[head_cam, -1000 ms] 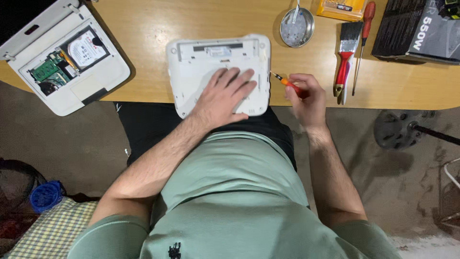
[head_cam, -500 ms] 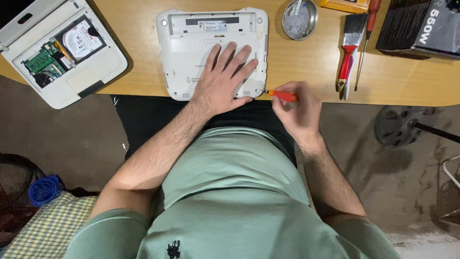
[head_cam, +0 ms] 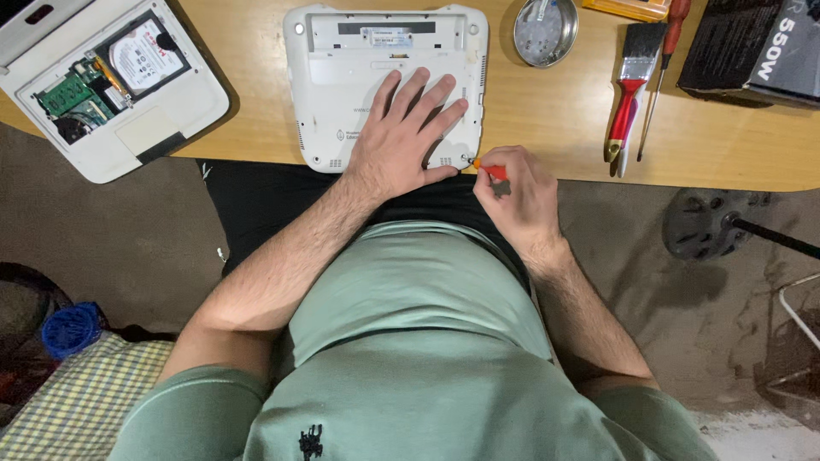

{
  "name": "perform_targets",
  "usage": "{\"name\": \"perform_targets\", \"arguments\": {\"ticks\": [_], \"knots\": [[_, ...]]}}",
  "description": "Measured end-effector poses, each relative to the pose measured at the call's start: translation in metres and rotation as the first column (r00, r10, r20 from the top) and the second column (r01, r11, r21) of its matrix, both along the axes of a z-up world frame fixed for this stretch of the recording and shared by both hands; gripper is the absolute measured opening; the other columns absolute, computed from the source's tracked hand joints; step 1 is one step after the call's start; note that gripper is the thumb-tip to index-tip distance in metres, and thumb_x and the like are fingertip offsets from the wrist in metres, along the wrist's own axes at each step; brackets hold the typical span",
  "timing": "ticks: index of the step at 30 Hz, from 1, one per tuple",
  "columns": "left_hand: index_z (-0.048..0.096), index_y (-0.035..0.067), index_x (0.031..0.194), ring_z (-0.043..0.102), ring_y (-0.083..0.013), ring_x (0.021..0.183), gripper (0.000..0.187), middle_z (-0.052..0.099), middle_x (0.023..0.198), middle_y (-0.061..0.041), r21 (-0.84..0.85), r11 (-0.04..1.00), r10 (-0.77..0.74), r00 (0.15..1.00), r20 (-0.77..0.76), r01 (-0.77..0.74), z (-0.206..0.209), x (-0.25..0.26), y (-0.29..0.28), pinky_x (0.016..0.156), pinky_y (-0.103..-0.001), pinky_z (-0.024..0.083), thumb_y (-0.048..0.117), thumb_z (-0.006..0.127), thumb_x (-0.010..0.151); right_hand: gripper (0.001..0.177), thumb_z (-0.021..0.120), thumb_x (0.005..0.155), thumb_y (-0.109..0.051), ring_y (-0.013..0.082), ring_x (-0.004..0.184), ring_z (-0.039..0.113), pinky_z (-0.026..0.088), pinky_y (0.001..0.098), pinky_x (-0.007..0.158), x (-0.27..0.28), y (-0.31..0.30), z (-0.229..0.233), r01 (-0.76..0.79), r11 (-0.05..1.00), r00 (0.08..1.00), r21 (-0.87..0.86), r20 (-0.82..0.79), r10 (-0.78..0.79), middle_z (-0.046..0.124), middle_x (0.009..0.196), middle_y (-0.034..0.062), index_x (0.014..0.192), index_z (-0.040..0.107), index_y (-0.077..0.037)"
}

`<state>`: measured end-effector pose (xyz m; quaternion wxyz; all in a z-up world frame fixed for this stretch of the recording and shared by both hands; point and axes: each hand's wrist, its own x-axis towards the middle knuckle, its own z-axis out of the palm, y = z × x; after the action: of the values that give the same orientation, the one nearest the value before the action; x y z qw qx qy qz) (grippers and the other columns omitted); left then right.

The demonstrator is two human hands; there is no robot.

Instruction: The person removes a battery from a white electronic device using a screwdriver. They then proceed to unscrew multiple screws from the back panel of the device, placing the removed screws into a small metal container.

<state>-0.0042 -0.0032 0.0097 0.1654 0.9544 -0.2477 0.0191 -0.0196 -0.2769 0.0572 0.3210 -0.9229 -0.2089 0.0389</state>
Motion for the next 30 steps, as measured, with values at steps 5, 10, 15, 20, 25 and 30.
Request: {"name": "perform_targets", "arguments": {"ticks": [5,10,15,20,25,30], "knots": [[0.061,0.018,0.185,0.047,-0.0483,0.174,0.112,0.049,0.193,-0.015,0.006,1.000,0.006,1.000,0.015,-0.006,-0.001,0.000,0.000,0.145,-0.073,0.028,0.078,0.100,0.099,0.021,0.085,0.107,0.006,0.0278,0.108,0.079,0.071,0.0364,0.077,0.000,-0.001,-0.016,-0.049,0.999,0.998,0.022,0.038,0.048,0.084,0.123,0.0148,0.125,0.077,-0.001],[0.062,0.018,0.183,0.048,-0.0487,0.174,0.110,0.050,0.192,-0.015,-0.009,1.000,0.006,1.000,0.014,-0.006,0.002,0.000,0.000,0.144,-0.073,0.029,0.076,0.101,0.099,0.022,0.086,0.107,0.007,0.0275,0.109,0.078,0.066,0.0409,0.086,-0.001,0.003,-0.017,-0.052,0.999,0.994,-0.007,0.097,0.052,0.082,0.120,0.0106,0.123,0.076,-0.004],[0.061,0.017,0.184,0.049,-0.0497,0.173,0.109,0.049,0.192,-0.016,-0.004,1.000,0.003,1.000,0.011,-0.003,0.005,0.000,0.001,0.144,-0.074,0.029,0.076,0.100,0.102,0.025,0.082,0.104,0.012,0.0316,0.099,0.071,0.059,0.0459,0.079,0.002,0.008,-0.015,-0.082,0.997,0.991,-0.005,0.105,0.082,0.071,0.113,0.0114,0.117,0.066,-0.003],[0.061,0.017,0.184,0.048,-0.0493,0.174,0.109,0.049,0.193,-0.015,-0.015,1.000,0.001,1.000,0.008,-0.001,0.004,0.000,0.002,0.144,-0.074,0.029,0.078,0.098,0.102,0.026,0.080,0.107,0.014,0.0363,0.099,0.067,0.058,0.0488,0.086,0.009,0.013,-0.006,-0.134,0.991,0.987,0.018,0.094,0.132,0.067,0.114,0.0155,0.121,0.063,0.000],[0.060,0.018,0.183,0.047,-0.0495,0.173,0.103,0.049,0.192,-0.016,-0.019,1.000,0.002,1.000,0.010,-0.002,0.009,-0.001,0.002,0.144,-0.073,0.029,0.079,0.091,0.106,0.020,0.069,0.115,0.012,0.0425,0.105,0.067,0.055,0.0536,0.094,0.015,0.022,0.022,-0.201,0.977,0.975,0.077,-0.083,0.207,0.063,0.119,0.0215,0.132,0.065,0.002],[0.062,0.017,0.182,0.052,-0.0500,0.171,0.095,0.052,0.191,-0.016,-0.050,0.999,0.012,0.999,0.038,-0.010,0.008,-0.001,0.002,0.143,-0.073,0.032,0.082,0.080,0.115,0.008,0.080,0.110,0.006,0.0367,0.103,0.071,0.058,0.0491,0.088,0.022,0.030,0.033,-0.223,0.975,0.970,0.004,-0.096,0.222,0.071,0.112,0.0168,0.113,0.073,0.002]]}}
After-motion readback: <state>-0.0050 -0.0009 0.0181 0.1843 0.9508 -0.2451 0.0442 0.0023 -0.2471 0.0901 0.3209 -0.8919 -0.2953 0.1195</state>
